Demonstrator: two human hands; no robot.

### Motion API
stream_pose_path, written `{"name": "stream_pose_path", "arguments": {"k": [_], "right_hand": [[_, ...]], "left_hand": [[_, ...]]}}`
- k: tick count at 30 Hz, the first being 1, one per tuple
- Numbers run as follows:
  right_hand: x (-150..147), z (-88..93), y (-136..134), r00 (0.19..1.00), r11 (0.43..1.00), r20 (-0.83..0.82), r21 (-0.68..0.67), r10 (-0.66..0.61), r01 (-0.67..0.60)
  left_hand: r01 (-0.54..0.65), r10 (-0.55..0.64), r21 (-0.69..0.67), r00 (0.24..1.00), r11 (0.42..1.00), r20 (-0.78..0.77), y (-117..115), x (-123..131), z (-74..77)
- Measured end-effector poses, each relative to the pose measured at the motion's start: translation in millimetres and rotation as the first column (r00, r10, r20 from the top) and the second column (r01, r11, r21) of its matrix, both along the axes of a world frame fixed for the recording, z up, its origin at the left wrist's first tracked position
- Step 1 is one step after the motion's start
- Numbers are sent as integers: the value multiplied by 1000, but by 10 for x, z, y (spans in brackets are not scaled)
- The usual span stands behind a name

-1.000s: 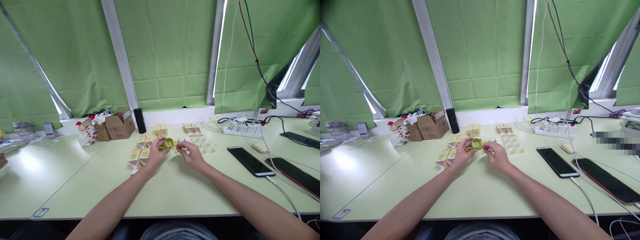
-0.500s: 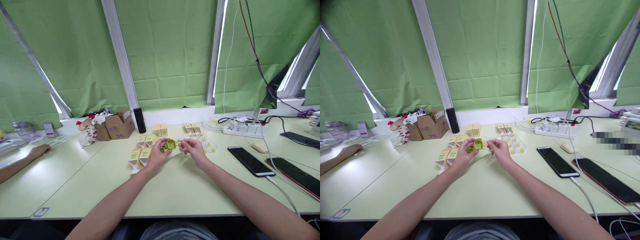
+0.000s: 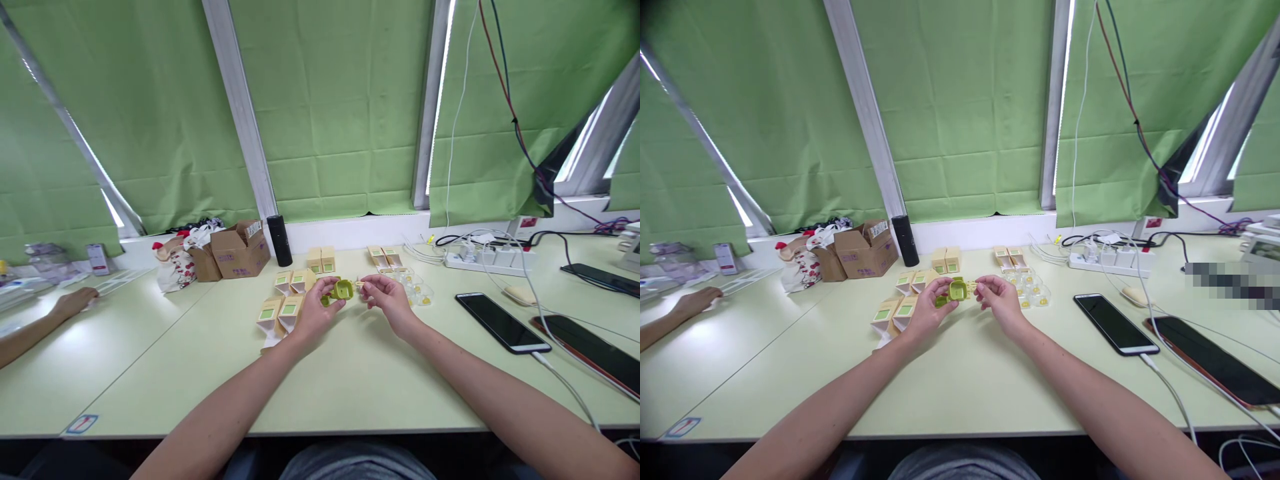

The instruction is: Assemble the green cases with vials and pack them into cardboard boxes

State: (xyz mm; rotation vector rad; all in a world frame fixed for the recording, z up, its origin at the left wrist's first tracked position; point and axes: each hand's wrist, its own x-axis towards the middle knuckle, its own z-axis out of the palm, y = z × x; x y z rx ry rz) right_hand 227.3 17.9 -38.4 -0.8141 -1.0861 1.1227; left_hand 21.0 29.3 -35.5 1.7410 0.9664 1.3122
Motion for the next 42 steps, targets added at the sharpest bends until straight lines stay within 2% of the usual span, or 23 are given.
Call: {"name": "stream_pose_path", "arguments": {"k": [8, 13, 17, 23, 34, 42], "right_hand": [[-39, -53, 31, 996, 991, 87, 133, -14, 3], [-62, -101, -4, 959, 961, 241, 263, -151, 85], [-68, -122, -62, 883, 895, 381, 438, -273, 88], [-51, -104, -83, 789, 766, 433, 638, -437, 73], [-21, -149, -46, 689, 666, 483, 746, -541, 0], [8, -124, -54, 507, 542, 472, 840, -721, -12]], "left_hand": [[6, -5, 22, 1000, 1000, -16, -10, -1, -10], [11, -10, 34, 999, 999, -41, -66, 11, 26], [9, -5, 54, 997, 999, -76, -109, 21, 39], [28, -15, 133, 995, 991, -98, -105, 22, -1], [33, 2, 251, 990, 967, -140, -94, 34, -21], [55, -15, 283, 990, 958, -143, -115, 46, -25]]}}
